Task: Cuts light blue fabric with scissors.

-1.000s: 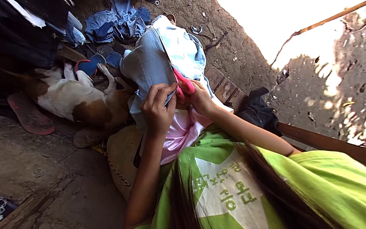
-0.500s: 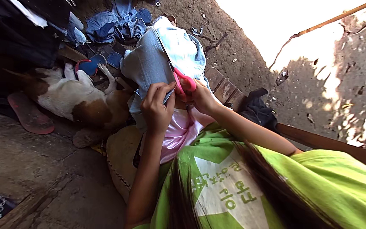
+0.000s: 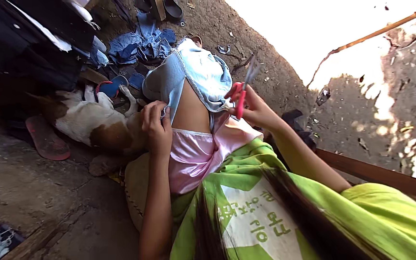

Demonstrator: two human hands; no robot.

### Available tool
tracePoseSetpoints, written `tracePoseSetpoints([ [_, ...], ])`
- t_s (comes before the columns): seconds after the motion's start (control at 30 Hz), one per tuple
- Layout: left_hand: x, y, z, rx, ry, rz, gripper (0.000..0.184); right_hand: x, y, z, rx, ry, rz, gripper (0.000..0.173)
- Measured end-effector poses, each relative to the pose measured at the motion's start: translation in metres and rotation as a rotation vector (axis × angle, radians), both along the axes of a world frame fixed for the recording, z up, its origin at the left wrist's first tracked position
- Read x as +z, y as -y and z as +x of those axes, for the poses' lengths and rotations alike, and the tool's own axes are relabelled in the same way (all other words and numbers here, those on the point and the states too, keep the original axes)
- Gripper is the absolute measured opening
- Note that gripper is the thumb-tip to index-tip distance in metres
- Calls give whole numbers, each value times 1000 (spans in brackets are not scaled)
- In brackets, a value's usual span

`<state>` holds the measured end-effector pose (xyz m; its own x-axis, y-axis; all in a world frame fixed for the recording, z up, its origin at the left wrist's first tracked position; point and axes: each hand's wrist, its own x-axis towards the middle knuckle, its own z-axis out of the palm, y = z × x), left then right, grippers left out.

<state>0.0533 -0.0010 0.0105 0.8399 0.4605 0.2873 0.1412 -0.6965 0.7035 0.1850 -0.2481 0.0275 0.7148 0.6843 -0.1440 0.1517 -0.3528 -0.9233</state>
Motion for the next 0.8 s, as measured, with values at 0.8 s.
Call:
tracePoseSetpoints([
  [0.8,82,71,-94,-298,-540,-400,28,-7,32,9,90,176,154,28],
])
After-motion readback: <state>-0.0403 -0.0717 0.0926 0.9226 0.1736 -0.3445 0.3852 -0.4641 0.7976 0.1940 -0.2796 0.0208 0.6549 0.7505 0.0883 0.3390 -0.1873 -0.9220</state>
